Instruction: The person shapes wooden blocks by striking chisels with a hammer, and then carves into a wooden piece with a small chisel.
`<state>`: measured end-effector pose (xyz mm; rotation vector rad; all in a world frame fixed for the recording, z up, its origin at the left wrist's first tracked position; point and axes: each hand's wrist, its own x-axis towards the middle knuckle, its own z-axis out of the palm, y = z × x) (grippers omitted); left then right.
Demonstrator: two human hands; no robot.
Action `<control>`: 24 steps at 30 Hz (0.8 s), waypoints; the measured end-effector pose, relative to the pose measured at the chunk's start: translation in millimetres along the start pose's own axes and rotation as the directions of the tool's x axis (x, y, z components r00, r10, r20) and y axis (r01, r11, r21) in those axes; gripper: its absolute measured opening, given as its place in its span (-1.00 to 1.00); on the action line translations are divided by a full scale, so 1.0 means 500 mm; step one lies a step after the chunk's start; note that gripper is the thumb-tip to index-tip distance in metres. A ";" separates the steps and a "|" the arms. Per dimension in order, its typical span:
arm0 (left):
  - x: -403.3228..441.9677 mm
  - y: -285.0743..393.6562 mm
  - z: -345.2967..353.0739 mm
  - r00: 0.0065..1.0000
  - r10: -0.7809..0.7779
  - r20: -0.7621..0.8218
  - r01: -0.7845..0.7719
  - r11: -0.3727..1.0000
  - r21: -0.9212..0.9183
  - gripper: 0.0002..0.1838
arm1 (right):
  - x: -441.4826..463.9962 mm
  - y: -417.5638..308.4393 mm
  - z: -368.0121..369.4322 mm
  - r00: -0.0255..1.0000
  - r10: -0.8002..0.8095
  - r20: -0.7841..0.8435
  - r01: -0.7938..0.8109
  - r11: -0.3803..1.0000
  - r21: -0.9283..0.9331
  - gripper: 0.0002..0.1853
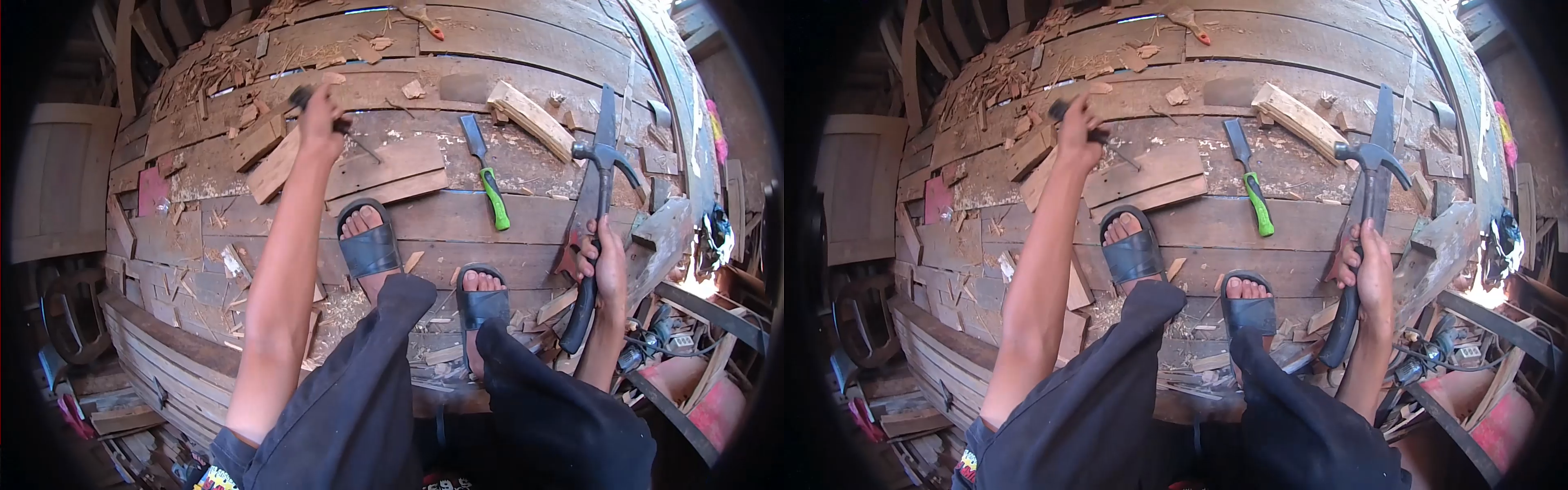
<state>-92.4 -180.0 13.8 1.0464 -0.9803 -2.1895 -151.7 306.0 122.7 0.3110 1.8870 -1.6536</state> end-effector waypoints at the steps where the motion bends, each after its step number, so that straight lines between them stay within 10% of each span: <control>1: 0.022 0.017 -0.038 1.000 0.013 0.005 -0.013 0.998 0.054 -0.72 | 0.001 0.003 0.000 0.999 -0.004 0.032 0.004 1.000 -0.001 -0.57; 4: 0.010 0.048 -0.067 0.991 0.107 0.077 -0.130 0.882 0.453 -0.66 | 0.004 0.005 0.006 0.997 0.005 0.081 -0.001 0.999 -0.054 -0.56; 6: -0.035 0.074 -0.051 0.944 0.192 0.267 -0.325 0.413 0.851 -0.60 | 0.003 0.007 0.012 0.995 0.007 0.098 0.002 0.996 -0.086 -0.55; 10: -0.079 0.064 -0.056 0.871 -0.415 0.262 -0.329 -0.097 0.939 -0.49 | -0.007 0.004 0.022 0.992 0.046 0.113 -0.034 0.994 -0.108 -0.53; 16: -0.083 -0.009 -0.115 0.830 -0.387 0.402 -0.313 0.272 0.910 -0.56 | -0.001 0.021 0.022 0.988 0.086 0.125 -0.068 0.987 -0.143 -0.52; 24: -0.159 -0.036 -0.054 0.843 -0.411 0.347 -0.375 0.013 0.927 -0.56 | 0.000 0.039 0.022 0.986 0.075 0.147 -0.054 0.988 -0.142 -0.50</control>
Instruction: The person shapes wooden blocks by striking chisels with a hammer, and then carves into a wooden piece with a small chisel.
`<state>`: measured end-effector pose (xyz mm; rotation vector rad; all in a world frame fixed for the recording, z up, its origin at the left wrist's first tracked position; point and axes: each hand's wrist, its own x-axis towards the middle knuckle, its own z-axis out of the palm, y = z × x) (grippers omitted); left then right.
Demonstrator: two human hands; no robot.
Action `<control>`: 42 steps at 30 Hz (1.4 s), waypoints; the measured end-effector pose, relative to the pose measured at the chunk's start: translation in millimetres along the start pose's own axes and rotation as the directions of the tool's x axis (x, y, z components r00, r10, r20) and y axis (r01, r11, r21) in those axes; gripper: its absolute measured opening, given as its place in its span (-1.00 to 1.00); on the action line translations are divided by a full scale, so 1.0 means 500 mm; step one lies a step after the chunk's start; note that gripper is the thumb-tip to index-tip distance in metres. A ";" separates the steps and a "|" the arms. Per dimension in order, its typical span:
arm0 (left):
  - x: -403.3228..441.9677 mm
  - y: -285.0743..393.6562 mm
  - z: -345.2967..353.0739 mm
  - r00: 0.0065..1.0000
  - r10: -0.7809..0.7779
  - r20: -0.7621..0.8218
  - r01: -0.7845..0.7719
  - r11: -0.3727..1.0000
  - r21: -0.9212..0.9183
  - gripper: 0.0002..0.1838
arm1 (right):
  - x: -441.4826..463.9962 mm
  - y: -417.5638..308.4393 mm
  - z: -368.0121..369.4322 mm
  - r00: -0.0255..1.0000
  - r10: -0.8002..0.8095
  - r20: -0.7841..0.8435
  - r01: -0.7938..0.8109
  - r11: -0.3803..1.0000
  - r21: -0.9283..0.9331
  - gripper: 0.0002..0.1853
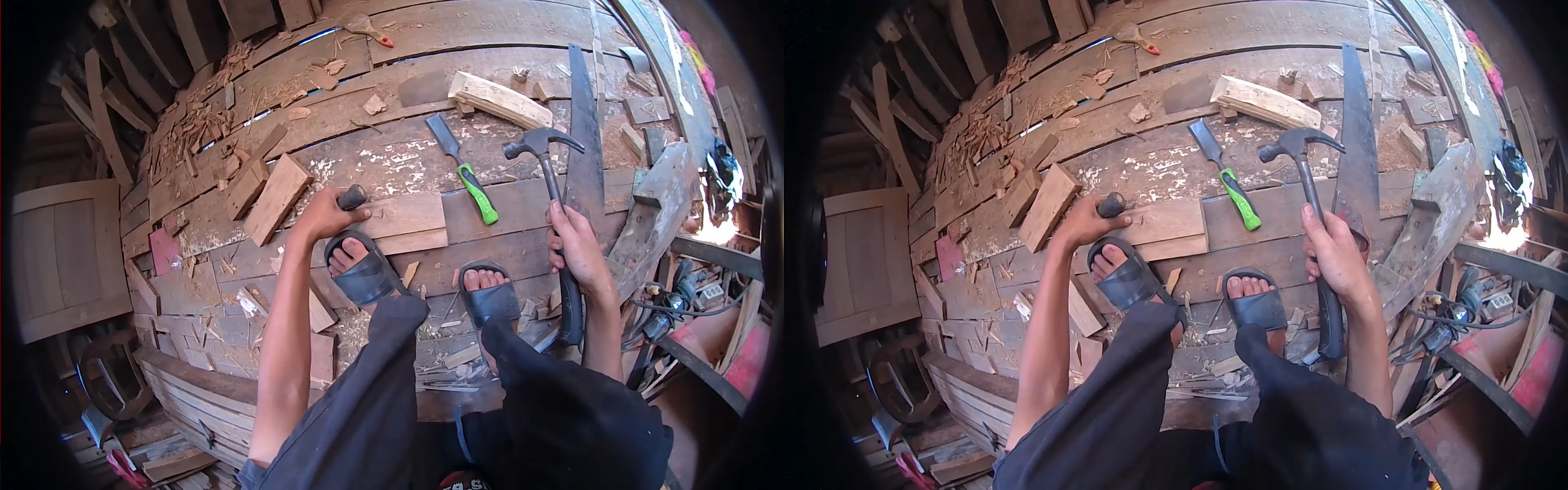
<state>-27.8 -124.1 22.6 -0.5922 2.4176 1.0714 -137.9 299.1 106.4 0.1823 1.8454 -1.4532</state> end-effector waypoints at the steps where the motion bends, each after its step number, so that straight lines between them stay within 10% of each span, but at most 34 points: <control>1: 0.003 -0.005 0.002 1.000 -0.012 0.012 0.011 1.000 0.002 -0.56 | 0.001 0.001 -0.002 1.000 0.001 0.005 -0.001 1.000 -0.001 -0.50; 11: 0.012 0.024 -0.010 0.986 0.094 -0.140 -0.088 0.995 0.048 -0.61 | 0.000 -0.007 0.024 0.998 0.000 0.060 0.004 0.997 -0.071 -0.47; 14: -0.008 0.123 0.011 0.810 0.145 -0.569 -0.271 0.952 -0.144 -0.63 | -0.012 -0.017 0.028 0.996 -0.029 0.080 0.035 0.997 -0.073 -0.48; 19: -0.045 0.288 0.111 0.630 0.533 -0.565 -0.672 0.738 -0.054 -0.82 | -0.018 -0.034 0.042 0.993 -0.111 0.028 0.110 0.994 0.024 -0.51; 25: -0.014 0.263 0.195 0.741 0.412 -0.531 -0.515 0.855 -0.055 -0.83 | -0.018 -0.034 0.031 0.989 -0.139 -0.059 0.144 0.986 0.087 -0.53; 37: -0.024 0.288 0.200 0.488 0.485 -0.726 -0.684 0.729 0.027 -0.63 | -0.030 -0.024 0.043 0.996 -0.089 -0.006 0.089 0.990 0.107 -0.52; 42: -0.023 0.275 0.208 0.569 0.420 -0.707 -0.668 0.737 -0.100 -0.63 | -0.033 -0.027 0.040 0.996 -0.093 -0.008 0.094 0.993 0.077 -0.52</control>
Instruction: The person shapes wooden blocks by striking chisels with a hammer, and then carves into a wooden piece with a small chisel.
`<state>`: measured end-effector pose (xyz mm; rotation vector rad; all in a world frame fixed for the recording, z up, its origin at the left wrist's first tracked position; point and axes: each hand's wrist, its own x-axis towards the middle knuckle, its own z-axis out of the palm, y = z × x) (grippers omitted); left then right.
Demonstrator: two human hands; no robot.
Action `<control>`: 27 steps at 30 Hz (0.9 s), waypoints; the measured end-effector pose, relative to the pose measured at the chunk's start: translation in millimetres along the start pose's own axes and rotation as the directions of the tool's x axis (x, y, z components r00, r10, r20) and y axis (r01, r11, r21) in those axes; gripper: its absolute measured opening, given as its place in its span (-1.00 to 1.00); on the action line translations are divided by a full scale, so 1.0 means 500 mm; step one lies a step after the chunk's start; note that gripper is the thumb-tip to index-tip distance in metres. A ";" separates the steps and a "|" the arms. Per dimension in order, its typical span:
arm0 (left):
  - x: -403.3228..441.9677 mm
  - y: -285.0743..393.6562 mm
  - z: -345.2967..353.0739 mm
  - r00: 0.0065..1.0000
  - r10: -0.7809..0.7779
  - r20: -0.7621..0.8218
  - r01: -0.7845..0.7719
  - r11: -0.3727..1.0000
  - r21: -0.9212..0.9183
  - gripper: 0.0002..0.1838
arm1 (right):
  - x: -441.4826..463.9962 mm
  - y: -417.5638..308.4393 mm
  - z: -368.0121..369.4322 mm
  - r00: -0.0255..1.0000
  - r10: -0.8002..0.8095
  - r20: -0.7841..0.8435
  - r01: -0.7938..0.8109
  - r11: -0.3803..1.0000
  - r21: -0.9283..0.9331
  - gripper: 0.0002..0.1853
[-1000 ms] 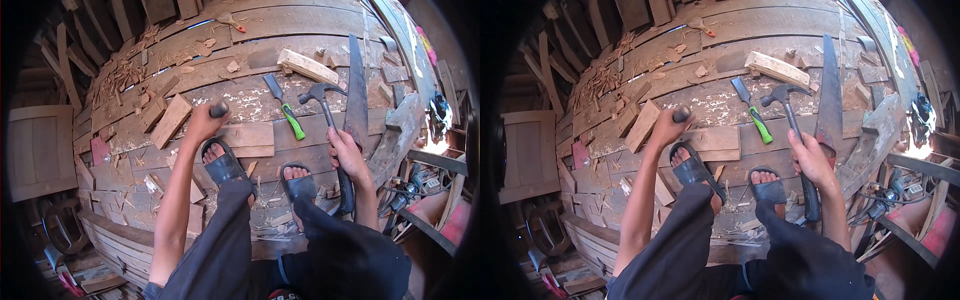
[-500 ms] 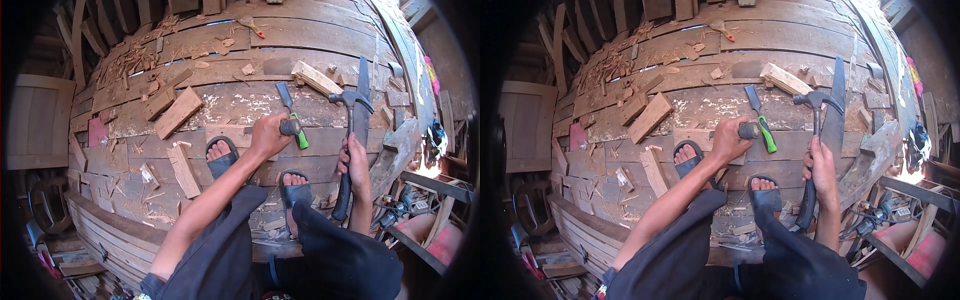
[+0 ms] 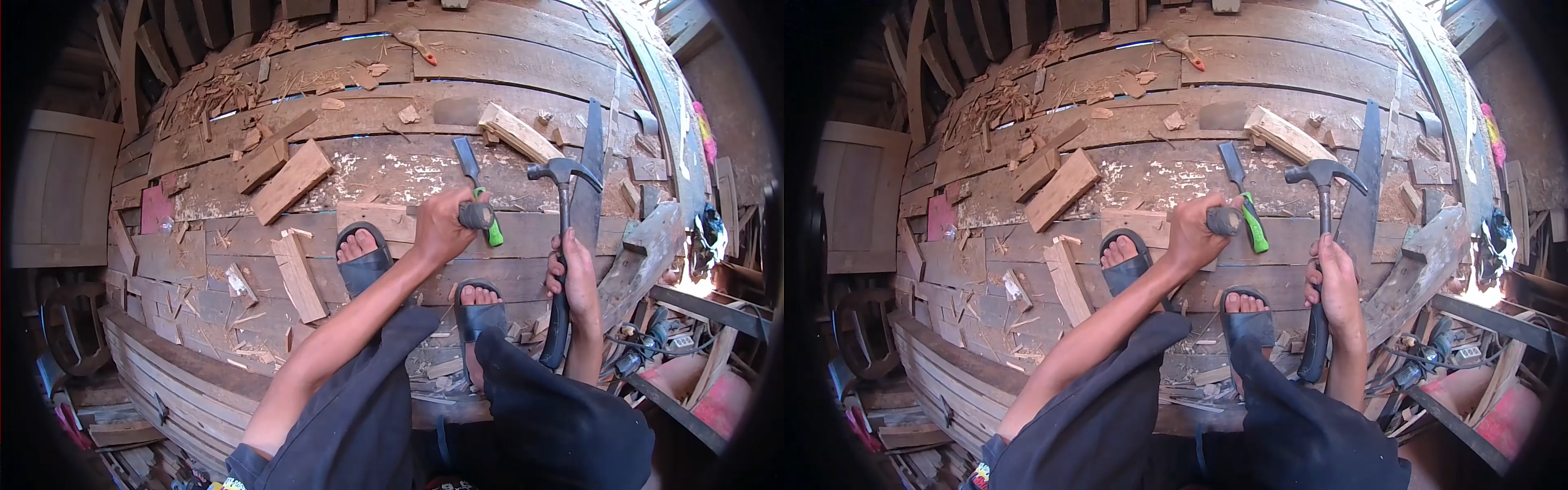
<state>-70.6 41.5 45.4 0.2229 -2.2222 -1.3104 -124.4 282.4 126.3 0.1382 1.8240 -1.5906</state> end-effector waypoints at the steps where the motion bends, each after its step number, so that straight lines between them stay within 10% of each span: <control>1: -0.004 0.002 0.003 1.000 0.024 0.002 -0.024 1.000 -0.001 -0.63 | -0.001 -0.003 0.000 1.000 -0.002 -0.009 0.002 1.000 -0.003 -0.52; 24: 0.004 -0.025 0.000 0.996 -0.084 -0.022 0.085 0.996 0.020 -0.65 | -0.011 0.029 -0.021 0.943 -0.318 -0.102 0.319 0.948 -0.007 -0.56; 26: 0.011 -0.031 -0.013 0.999 -0.052 -0.014 0.054 0.994 0.095 -0.63 | 0.011 0.157 -0.082 0.984 -0.107 -0.145 0.124 0.986 0.110 -0.48; 27: 0.015 -0.028 -0.016 1.000 -0.006 -0.009 0.007 0.995 0.099 -0.62 | 0.009 0.211 -0.100 0.968 -0.156 -0.196 0.130 0.982 -0.139 -0.41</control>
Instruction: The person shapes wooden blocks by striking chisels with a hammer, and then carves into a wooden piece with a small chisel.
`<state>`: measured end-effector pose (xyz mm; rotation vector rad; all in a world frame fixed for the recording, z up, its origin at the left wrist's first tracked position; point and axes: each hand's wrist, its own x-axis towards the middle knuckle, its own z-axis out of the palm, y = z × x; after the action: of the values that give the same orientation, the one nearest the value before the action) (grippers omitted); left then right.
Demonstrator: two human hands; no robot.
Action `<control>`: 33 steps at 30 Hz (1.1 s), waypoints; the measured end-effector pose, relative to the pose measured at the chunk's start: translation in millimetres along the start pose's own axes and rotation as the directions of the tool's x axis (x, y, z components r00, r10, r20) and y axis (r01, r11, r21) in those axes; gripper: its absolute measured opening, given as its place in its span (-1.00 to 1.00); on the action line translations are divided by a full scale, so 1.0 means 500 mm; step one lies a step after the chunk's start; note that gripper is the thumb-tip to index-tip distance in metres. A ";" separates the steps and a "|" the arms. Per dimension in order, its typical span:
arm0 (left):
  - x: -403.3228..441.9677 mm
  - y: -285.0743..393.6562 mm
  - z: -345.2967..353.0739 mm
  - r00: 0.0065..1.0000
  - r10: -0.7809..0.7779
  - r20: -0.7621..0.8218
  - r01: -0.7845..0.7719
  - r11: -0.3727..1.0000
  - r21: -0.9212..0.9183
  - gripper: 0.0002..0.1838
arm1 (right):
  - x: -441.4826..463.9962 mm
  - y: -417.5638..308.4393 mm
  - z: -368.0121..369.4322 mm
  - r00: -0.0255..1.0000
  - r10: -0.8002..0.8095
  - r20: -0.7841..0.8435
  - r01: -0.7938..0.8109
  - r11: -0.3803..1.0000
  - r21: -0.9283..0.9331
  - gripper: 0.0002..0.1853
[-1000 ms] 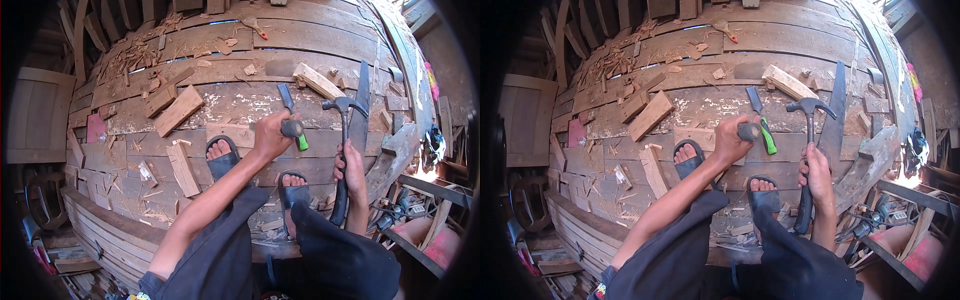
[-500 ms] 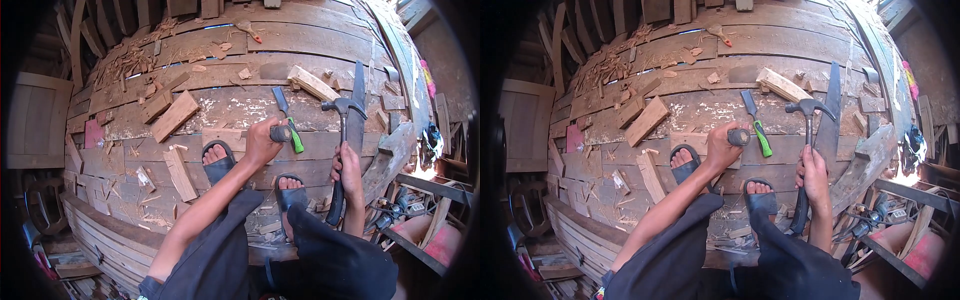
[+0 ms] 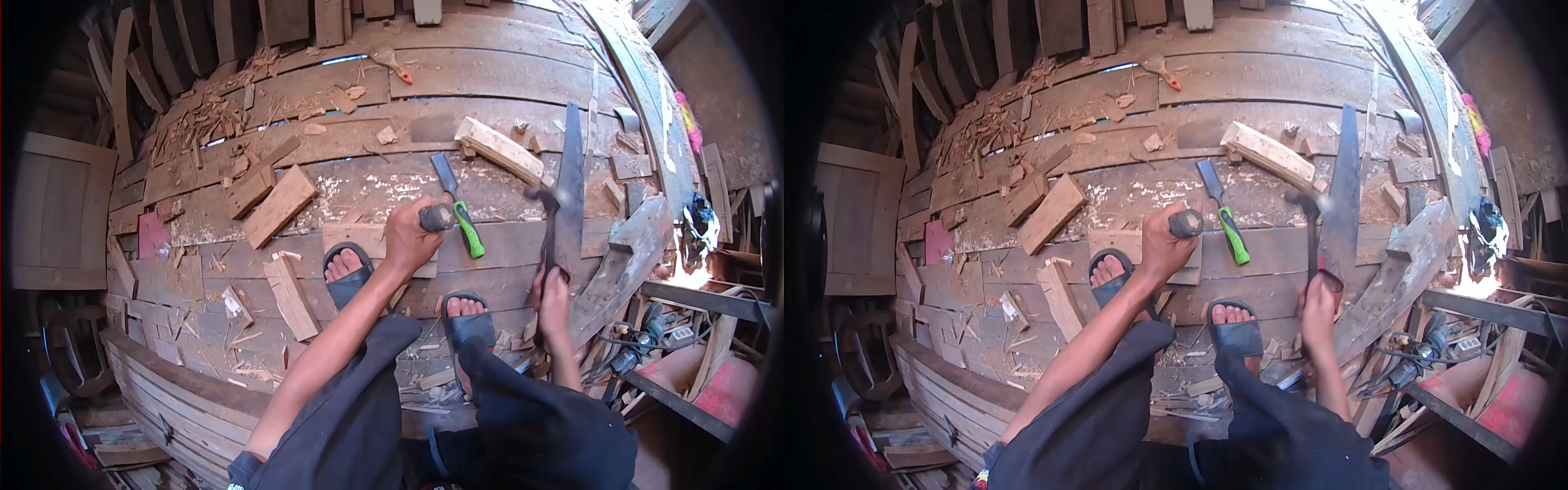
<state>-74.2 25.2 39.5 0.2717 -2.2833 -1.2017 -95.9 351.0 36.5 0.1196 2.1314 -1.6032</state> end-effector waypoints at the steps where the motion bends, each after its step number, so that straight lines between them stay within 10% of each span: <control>1: 0.007 0.004 -0.001 1.000 -0.001 0.010 0.001 1.000 -0.012 -0.62 | -0.015 0.042 -0.001 0.992 -0.109 -0.064 0.089 0.962 -0.260 -0.34; 5: -0.017 0.012 0.007 0.999 -0.012 0.048 0.015 0.999 -0.052 -0.63 | -0.096 0.053 0.012 0.962 0.241 0.130 -0.239 0.971 -0.027 -0.35; 9: -0.011 0.010 0.000 0.997 -0.004 0.079 0.005 1.000 -0.010 -0.66 | -0.096 0.017 0.012 0.939 -0.051 0.340 -0.008 0.986 0.169 -0.35; 14: -0.029 -0.005 0.027 0.989 0.082 0.121 -0.077 0.996 -0.042 -0.73 | -0.091 -0.059 0.056 0.930 -0.307 0.202 0.178 0.858 0.481 -0.33; 21: -0.036 -0.018 0.029 0.974 0.071 0.217 -0.082 0.996 0.042 -0.78 | -0.094 0.005 0.046 0.932 0.194 0.307 -0.241 0.963 0.122 -0.34; 31: -0.016 -0.018 0.033 0.989 0.002 0.148 -0.007 1.000 0.031 -0.80 | -0.062 -0.064 0.041 0.980 -0.126 0.152 0.026 0.847 0.531 -0.31; 33: -0.028 -0.021 0.029 0.985 0.006 0.175 -0.013 0.999 0.038 -0.87 | -0.076 -0.018 0.052 0.957 0.182 0.225 -0.188 0.982 0.006 -0.33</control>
<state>-71.3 35.0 19.6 0.1752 -2.4575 -1.2191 -57.1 331.8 54.9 0.1359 1.8699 -1.4637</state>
